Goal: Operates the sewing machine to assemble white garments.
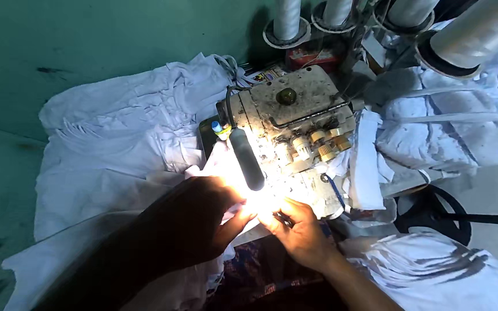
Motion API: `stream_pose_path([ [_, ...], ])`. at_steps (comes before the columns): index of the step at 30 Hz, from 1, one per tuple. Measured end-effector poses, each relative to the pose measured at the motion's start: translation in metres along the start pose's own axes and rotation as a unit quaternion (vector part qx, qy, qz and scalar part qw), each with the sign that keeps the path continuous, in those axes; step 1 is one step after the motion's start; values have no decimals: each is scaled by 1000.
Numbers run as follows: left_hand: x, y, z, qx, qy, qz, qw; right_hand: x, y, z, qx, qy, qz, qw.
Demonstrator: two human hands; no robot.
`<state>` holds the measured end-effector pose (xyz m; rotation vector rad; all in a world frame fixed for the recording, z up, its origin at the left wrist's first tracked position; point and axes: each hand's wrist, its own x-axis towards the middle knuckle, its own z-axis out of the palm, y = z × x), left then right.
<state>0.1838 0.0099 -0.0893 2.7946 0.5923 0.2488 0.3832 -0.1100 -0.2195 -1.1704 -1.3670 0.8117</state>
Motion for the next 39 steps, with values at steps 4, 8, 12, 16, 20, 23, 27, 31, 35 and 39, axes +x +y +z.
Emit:
stream_pose_path([
  [4,4,-1,10,58,14,-15,998,5,-5,-2,-21,-7,-8,1000],
  [8,-11,-19,33,203,38,-63,976,-6,-8,-4,-69,-17,2,997],
  [12,-14,-27,30,239,23,-84,967,-9,-7,2,-73,7,-4,997],
  [16,-9,-40,21,244,-21,-138,960,-7,-6,5,-57,29,-1,998],
  [20,-1,-49,15,260,-46,-139,954,-10,-3,4,-56,30,3,998],
  [23,-5,-59,10,213,-29,-105,971,-13,-1,6,-48,29,7,998],
  [27,-14,-74,-29,101,-14,-54,993,3,4,11,-18,39,5,999],
  [31,-20,-48,-64,25,16,-23,999,29,5,14,-14,53,22,998],
  [35,-35,-3,-63,14,43,-9,999,39,-2,5,-39,-2,49,998],
  [39,-48,36,-64,75,26,10,997,42,-28,-9,-27,-116,17,993],
])
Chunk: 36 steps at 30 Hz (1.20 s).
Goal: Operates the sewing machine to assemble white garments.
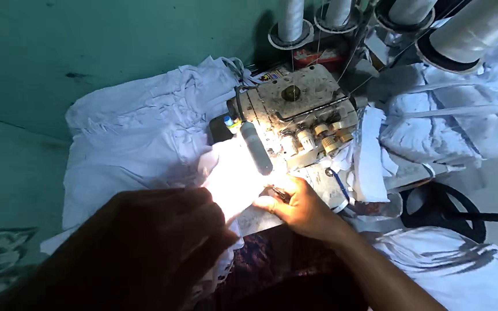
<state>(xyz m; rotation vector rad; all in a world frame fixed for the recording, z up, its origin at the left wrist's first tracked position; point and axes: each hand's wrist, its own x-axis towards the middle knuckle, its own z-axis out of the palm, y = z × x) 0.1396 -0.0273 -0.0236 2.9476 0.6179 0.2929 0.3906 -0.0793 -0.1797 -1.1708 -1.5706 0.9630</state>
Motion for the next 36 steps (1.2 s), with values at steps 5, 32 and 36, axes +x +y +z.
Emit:
stream_pose_path([
  [5,-9,26,-1,11,12,15,1000,-5,-47,-7,31,-71,-139,987],
  [32,-15,6,-35,-29,38,-58,997,-2,15,0,-84,175,-73,978],
  [36,-35,20,-46,44,33,-79,995,-7,-2,9,-75,209,-146,964],
])
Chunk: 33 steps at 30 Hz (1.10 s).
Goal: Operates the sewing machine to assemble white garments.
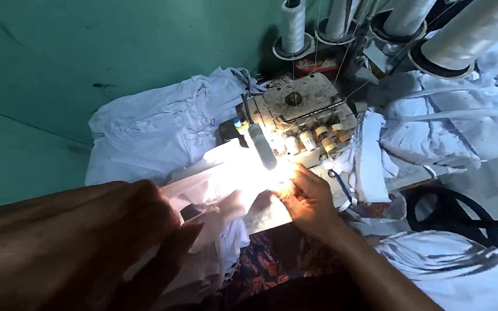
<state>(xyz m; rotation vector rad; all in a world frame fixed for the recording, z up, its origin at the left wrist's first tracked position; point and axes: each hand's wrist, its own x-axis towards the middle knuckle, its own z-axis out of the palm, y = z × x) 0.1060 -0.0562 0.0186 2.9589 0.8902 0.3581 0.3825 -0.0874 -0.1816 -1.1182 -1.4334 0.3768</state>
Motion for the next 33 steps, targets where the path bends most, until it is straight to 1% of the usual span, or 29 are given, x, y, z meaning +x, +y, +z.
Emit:
stream_pose_path([
  [3,-18,2,-1,-1,-13,-6,1000,5,-23,8,36,-48,-14,998],
  [6,-22,13,-4,10,-25,-5,1000,19,-47,11,90,-136,-3,987],
  [8,-18,20,-3,22,-24,12,999,20,-51,5,122,-185,1,975],
  [9,-14,21,-2,13,-28,19,999,16,-49,0,122,-190,4,974],
  [11,-6,14,5,-5,-31,22,999,-4,-42,-15,96,-168,21,981],
  [13,2,-4,26,4,-7,18,1000,-35,-32,-28,65,-141,54,986],
  [15,15,-26,44,11,-1,24,1000,-72,-19,-32,45,-120,86,988],
  [17,28,-49,57,15,-20,29,999,-101,-10,-30,39,-104,113,987],
  [19,37,-68,63,2,-42,34,999,-111,-5,-26,43,-86,125,987],
  [21,39,-85,65,-12,-46,31,998,-103,-4,-22,48,-74,124,988],
  [23,41,-92,61,-18,-28,18,999,-88,0,-17,49,-67,123,989],
  [25,51,-79,44,-14,-23,-11,1000,-71,6,-12,56,-64,125,988],
  [28,60,-52,21,-35,-58,-96,993,-50,15,-5,72,-68,124,987],
  [29,61,-46,18,-44,-61,-111,991,-44,17,-3,77,-69,122,987],
  [31,65,-35,18,-70,-62,-87,992,-35,20,0,83,-72,124,986],
  [33,62,-40,36,-68,-17,-17,997,-31,22,1,84,-73,128,986],
])
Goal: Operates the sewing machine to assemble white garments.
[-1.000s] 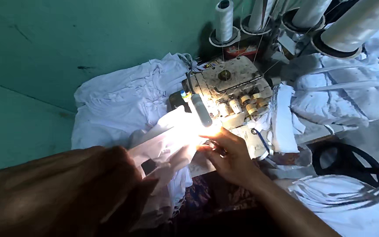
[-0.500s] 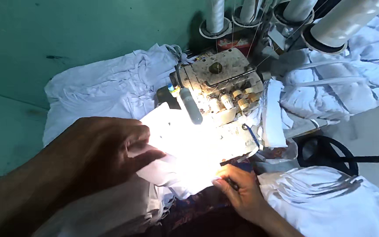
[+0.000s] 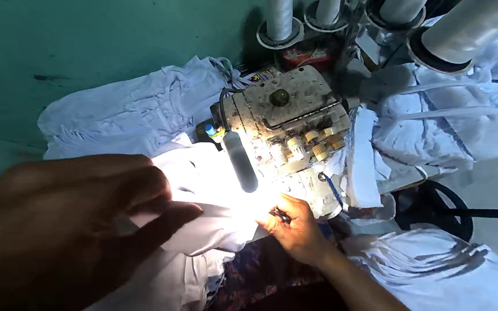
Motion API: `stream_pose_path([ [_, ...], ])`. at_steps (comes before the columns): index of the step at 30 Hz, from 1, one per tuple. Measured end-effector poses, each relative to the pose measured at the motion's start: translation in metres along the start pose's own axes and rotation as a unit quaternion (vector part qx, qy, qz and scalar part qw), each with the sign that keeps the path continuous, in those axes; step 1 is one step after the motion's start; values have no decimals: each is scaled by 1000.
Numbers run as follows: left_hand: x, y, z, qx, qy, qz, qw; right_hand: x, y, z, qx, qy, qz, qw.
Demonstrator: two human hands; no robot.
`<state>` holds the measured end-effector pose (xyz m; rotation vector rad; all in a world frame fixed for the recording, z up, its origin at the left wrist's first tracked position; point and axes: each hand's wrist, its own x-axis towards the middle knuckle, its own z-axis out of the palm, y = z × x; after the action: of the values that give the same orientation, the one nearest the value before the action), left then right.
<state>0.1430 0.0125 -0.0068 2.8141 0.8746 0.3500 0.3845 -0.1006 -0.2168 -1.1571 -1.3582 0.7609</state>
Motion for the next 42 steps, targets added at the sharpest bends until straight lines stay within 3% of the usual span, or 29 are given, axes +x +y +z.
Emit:
stream_pose_path([
  [3,-2,-10,26,-11,29,50,998,3,1,1,-2,-2,4,1000],
  [9,9,1,63,-2,-12,56,998,6,2,2,-4,-3,7,1000],
  [15,17,-1,104,35,5,68,997,15,0,7,-23,5,21,1000],
  [18,20,-15,119,36,0,-6,999,20,-2,11,-32,2,41,999],
  [21,16,-40,139,-42,-2,-118,992,21,-11,9,-45,-12,60,997],
  [24,-3,-52,162,-117,88,-205,968,15,-22,4,-136,-14,21,990],
  [26,-17,-43,172,-105,157,-227,955,13,-28,3,-234,7,4,972],
  [30,-39,-15,173,-32,241,-205,948,26,-34,9,-430,42,-16,902],
  [34,-46,-1,172,26,270,-157,950,40,-39,18,-510,24,-68,857],
  [39,-46,3,169,49,271,-136,952,41,-37,19,-524,13,-116,844],
  [42,-56,4,152,21,243,-119,963,31,-42,9,-496,17,-71,865],
])
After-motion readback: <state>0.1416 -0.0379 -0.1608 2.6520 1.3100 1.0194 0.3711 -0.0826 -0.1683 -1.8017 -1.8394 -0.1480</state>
